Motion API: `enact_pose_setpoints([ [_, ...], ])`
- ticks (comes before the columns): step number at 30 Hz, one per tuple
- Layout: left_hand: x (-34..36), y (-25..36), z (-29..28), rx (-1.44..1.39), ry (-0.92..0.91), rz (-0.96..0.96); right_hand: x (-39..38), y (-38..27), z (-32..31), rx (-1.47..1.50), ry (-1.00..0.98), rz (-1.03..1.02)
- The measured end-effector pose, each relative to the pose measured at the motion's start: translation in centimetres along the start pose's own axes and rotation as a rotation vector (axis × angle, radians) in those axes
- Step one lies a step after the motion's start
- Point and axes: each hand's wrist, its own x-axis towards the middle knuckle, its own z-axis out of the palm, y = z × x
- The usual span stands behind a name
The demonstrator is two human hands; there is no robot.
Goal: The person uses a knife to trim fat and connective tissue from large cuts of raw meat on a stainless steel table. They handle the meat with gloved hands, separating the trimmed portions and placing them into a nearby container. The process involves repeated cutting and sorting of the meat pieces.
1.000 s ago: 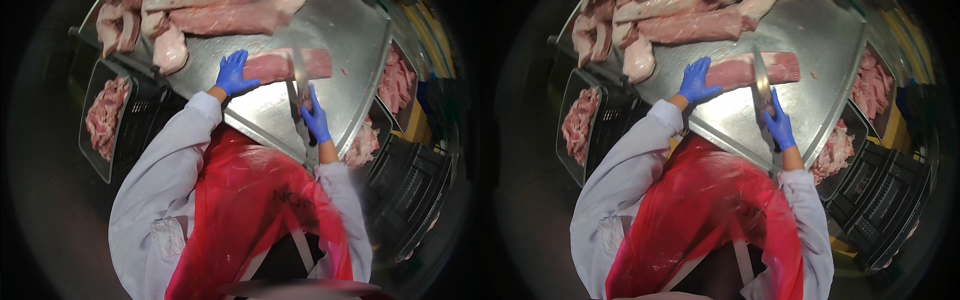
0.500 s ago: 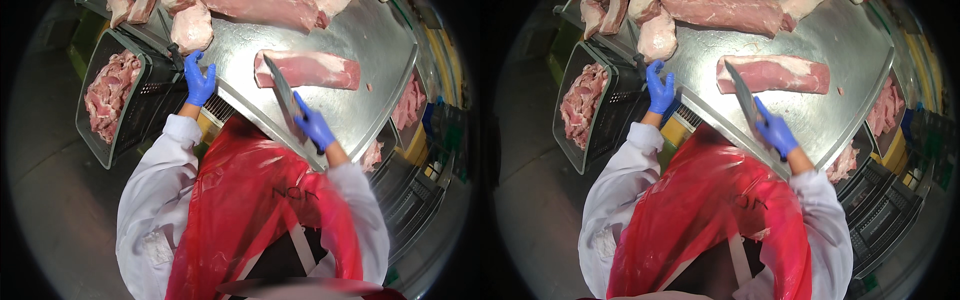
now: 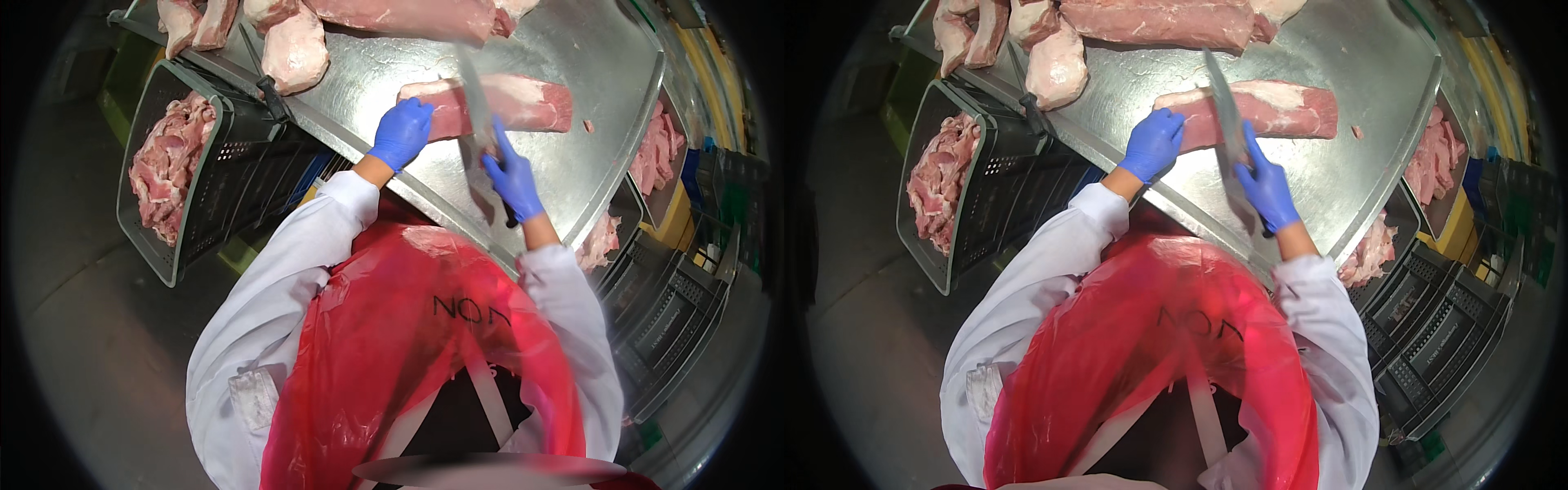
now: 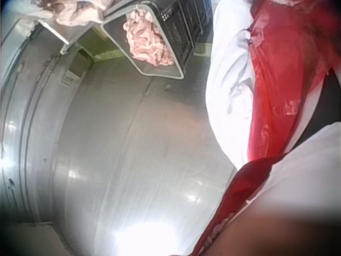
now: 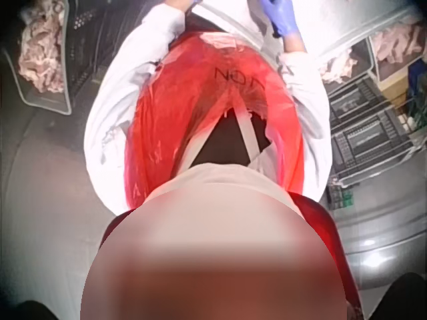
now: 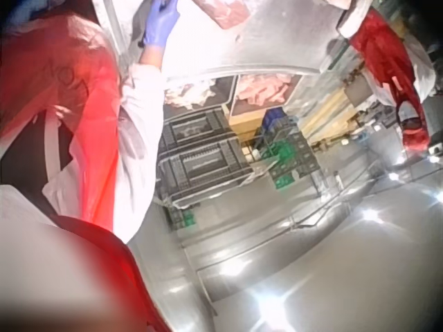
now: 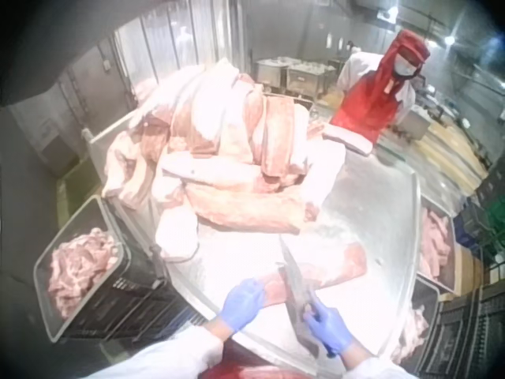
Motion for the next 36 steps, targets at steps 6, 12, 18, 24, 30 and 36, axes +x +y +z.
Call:
enact_pose_setpoints([
  [6, -0.4, -0.9, -1.6, -0.478, 0.162, -0.271, 4.1, -1.4, 6.0, -0.093, -0.108, 0.002],
  [12, -4.4, -4.0, -2.5, -0.395, 0.275, -0.402, -10.6, -0.2, -0.5, -0.122, -0.471, 0.151],
  [18, -1.9, 2.8, -1.3, -0.030, -0.010, -0.297, -7.4, 0.1, -4.2, 0.012, -0.216, 0.271],
  [24, -1.0, 1.8, -1.5, -0.307, 0.032, -0.576, 3.2, -3.4, 2.8, 0.066, -0.147, 0.150],
  [30, -2.5, 0.6, 0.4, -0.432, 0.076, -0.610, 1.4, -1.6, 4.0, -0.208, -0.406, 0.052],
  [36, -3.5, 0.3, 0.3, -0.665, 0.248, -0.505, 3.9, -2.0, 2.5, -0.231, -0.556, -0.048],
])
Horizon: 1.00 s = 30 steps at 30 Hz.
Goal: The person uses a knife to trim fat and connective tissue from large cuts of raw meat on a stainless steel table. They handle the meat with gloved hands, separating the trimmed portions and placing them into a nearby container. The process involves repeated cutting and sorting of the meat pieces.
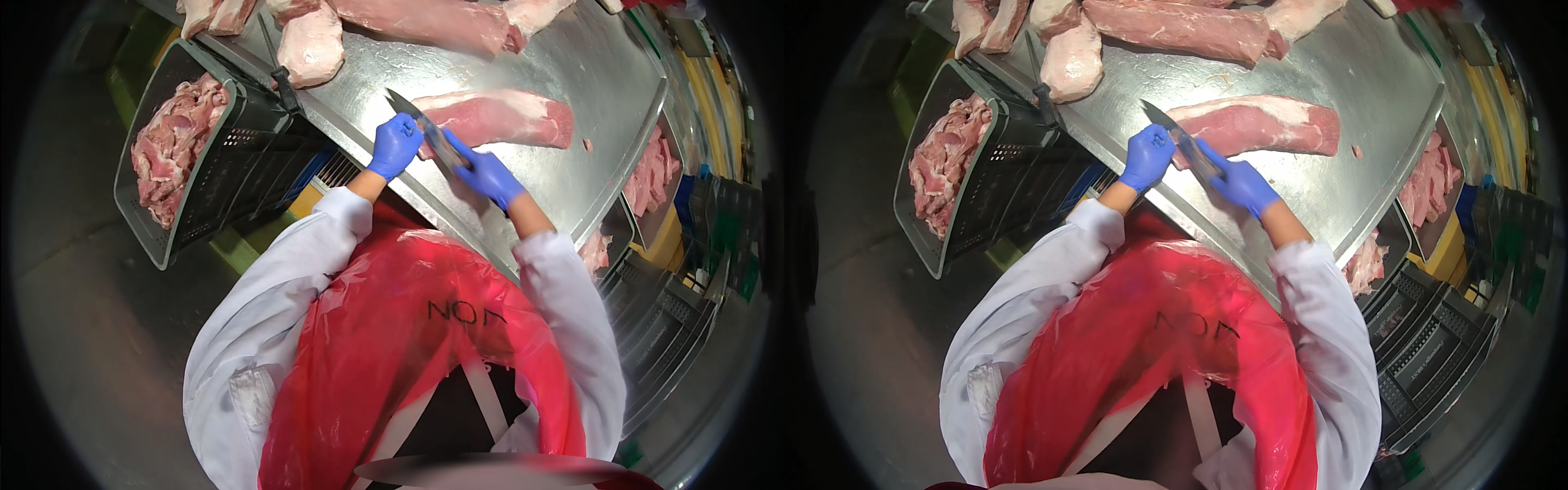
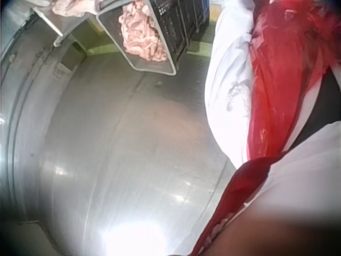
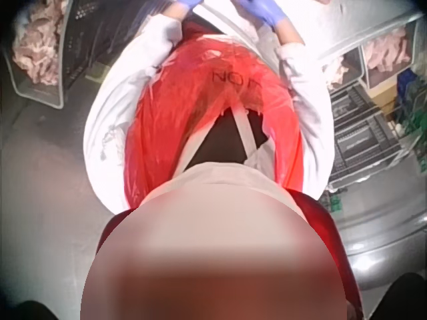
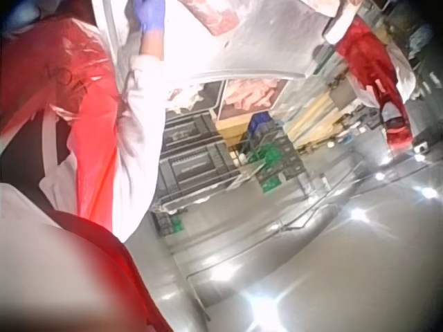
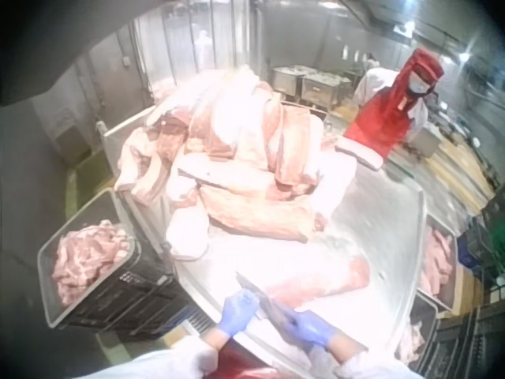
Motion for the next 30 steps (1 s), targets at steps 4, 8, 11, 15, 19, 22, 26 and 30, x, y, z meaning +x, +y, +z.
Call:
enact_pose_setpoints([
  [4, -0.2, 1.0, -0.5, -0.010, -0.064, 0.010, 2.9, -0.9, -1.0, -0.064, -0.027, -0.167],
  [8, -1.0, 0.3, -1.8, -0.061, 0.007, -0.005, -3.3, 4.6, -4.2, -0.265, -0.173, -0.186],
  [11, -1.8, 0.4, -2.4, -0.104, -0.010, 0.006, -4.3, 6.1, -4.7, -0.334, -0.197, -0.212],
  [15, -2.6, 4.3, -2.8, -0.228, -0.073, -0.005, -0.9, 2.7, -2.2, -0.269, -0.096, -0.192],
  [19, -3.1, 7.3, -7.9, -0.084, 0.070, 0.069, -4.8, 1.9, -4.0, -0.136, -0.173, -0.068],
  [22, -2.8, 13.8, -16.1, -0.280, 0.247, 0.019, -11.3, 7.0, -4.7, -0.055, -0.097, -0.164],
  [26, 0.2, 9.1, -38.8, 0.187, 0.432, 0.118, -13.7, 11.7, -4.3, 0.236, 0.291, 0.030],
  [30, 3.1, 9.9, -43.4, 1.476, 0.096, -0.027, -9.3, 13.1, -8.2, 0.493, 0.639, 0.438],
])
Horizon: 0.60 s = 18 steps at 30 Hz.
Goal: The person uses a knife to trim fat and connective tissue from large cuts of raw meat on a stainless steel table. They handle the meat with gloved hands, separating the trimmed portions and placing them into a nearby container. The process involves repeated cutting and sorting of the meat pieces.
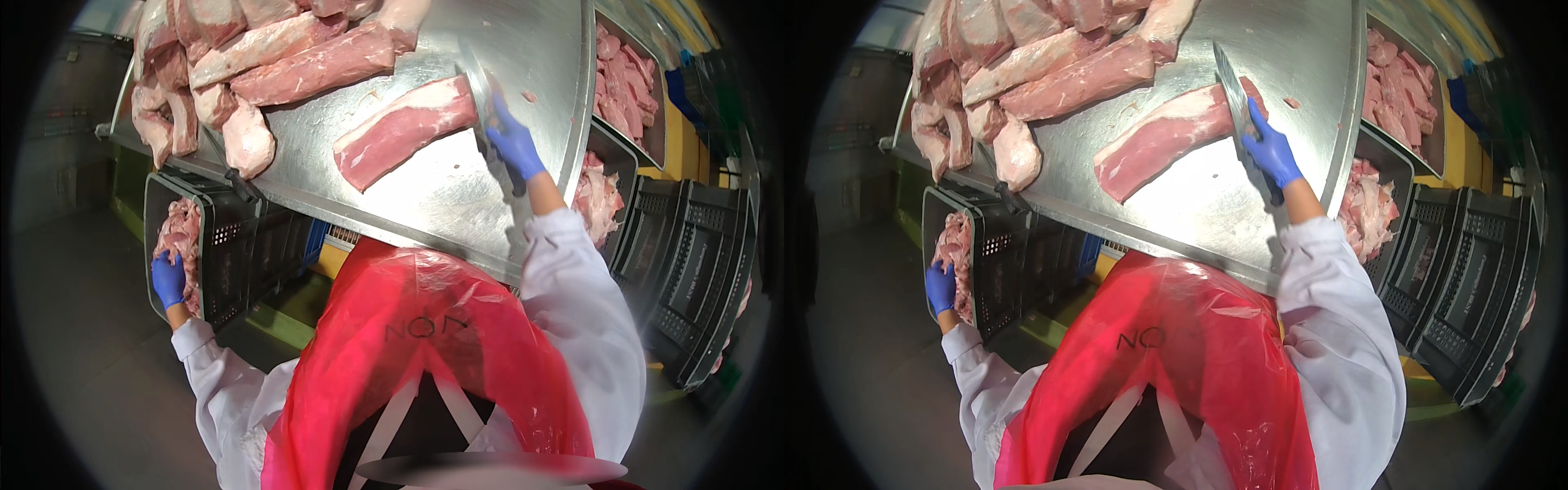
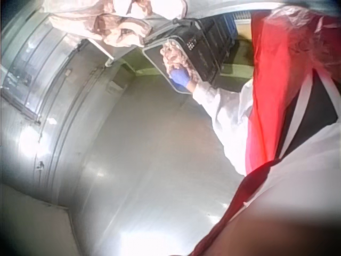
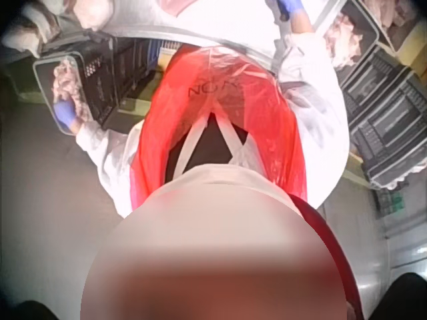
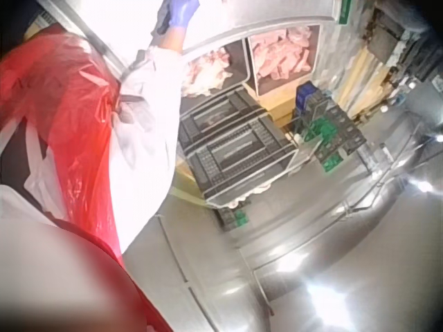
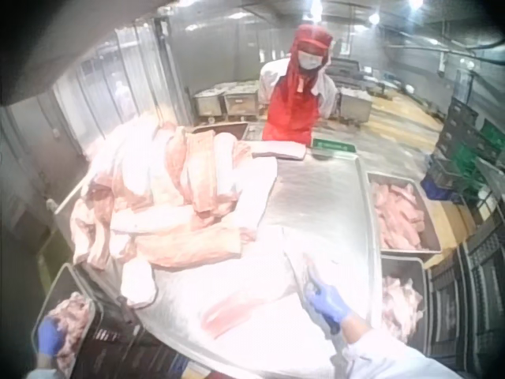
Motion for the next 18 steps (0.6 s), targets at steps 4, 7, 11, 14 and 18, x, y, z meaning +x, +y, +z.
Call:
enact_pose_setpoints([
  [4, 1.5, 24.9, -4.0, -0.294, -0.013, 0.353, 6.6, -0.3, 0.9, -0.017, 0.060, -0.095],
  [7, -0.4, 40.4, 1.5, -0.502, 0.187, 0.786, 4.5, -3.9, -0.4, -0.063, -0.055, 0.089],
  [11, -0.6, 51.4, 5.5, -0.310, -0.274, 0.688, -3.8, -1.8, -0.2, -0.179, -0.112, 0.008],
  [14, -0.4, 52.9, 7.9, -0.264, -0.255, 0.774, -3.2, -1.7, 1.1, -0.181, -0.079, 0.015],
  [18, 0.4, 53.2, 8.2, -0.282, -0.256, 0.869, 3.4, -3.3, 3.3, -0.075, 0.001, 0.044],
])
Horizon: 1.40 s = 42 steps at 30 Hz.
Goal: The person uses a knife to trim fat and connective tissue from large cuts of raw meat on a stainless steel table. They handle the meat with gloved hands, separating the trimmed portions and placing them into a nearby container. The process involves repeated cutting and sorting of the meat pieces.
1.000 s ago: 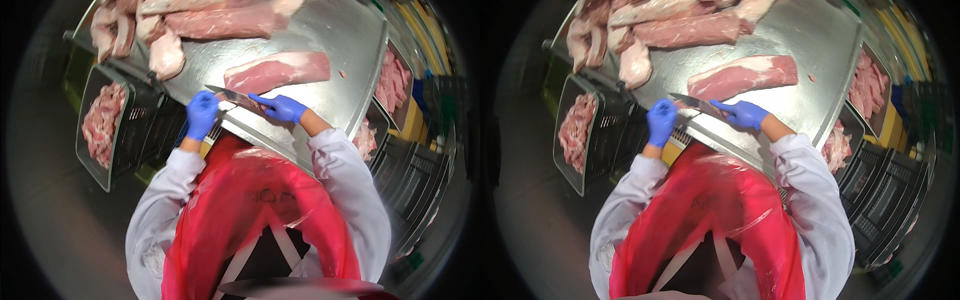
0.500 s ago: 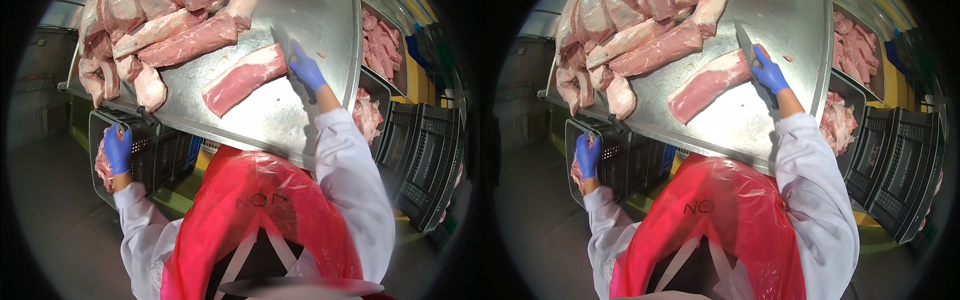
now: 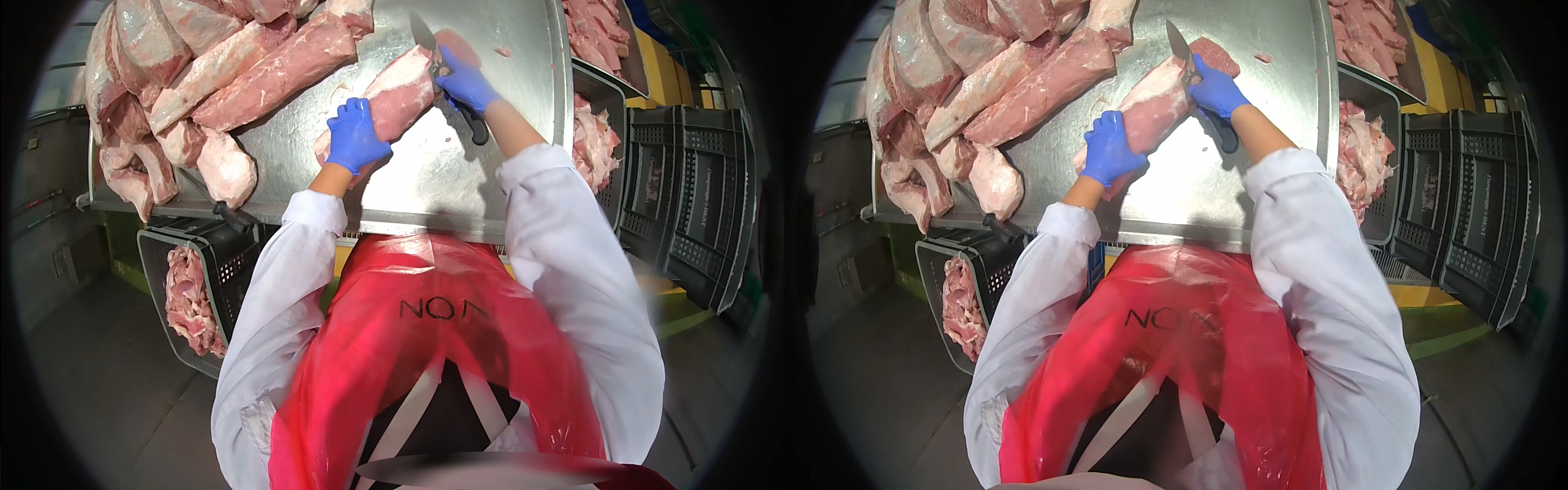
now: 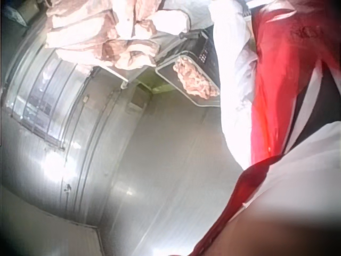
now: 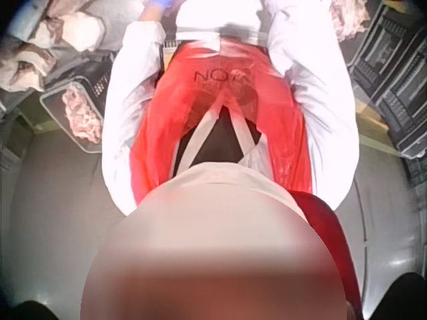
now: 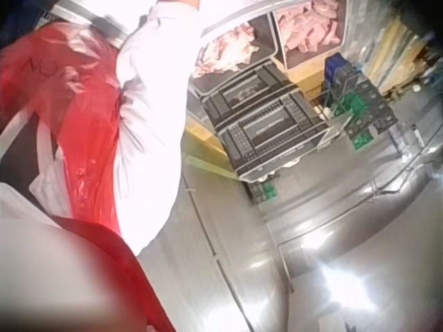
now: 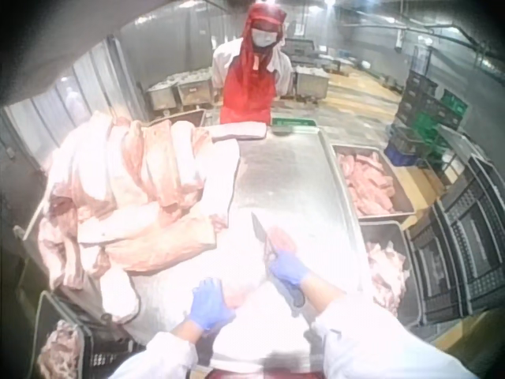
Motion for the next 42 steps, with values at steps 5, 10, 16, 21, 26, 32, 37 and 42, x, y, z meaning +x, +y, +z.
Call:
enact_pose_setpoints([
  [5, 0.0, -0.8, 0.1, -0.029, -0.029, 0.017, -7.3, 0.4, 1.5, -0.014, -0.016, -0.015],
  [10, 0.6, -0.6, 0.1, -0.036, 0.005, 0.108, -3.1, -1.3, 1.5, 0.275, -0.063, 0.136],
  [16, -0.5, -0.3, -0.7, -0.003, -0.072, 0.058, -20.6, 4.3, 0.6, 0.279, -0.263, 0.142],
  [21, 6.3, 7.5, -3.8, -0.096, 0.081, 0.088, -18.5, 8.1, -2.7, 0.536, 0.166, 0.015],
  [26, 12.0, 10.2, -4.1, -0.109, -0.080, 0.001, -11.9, 8.9, -1.4, 0.778, 0.335, -0.053],
  [32, 11.7, 6.4, -2.7, -0.243, 0.031, -0.066, -4.8, 3.6, 2.9, 0.519, 0.146, -0.059],
  [37, 12.0, 6.9, -1.6, -0.263, 0.095, -0.087, -3.2, 1.2, 1.5, 0.336, -0.134, -0.032],
  [42, 10.4, 7.3, -2.7, -0.381, 0.108, -0.106, -9.8, 3.9, 1.4, 0.345, -0.229, -0.099],
])
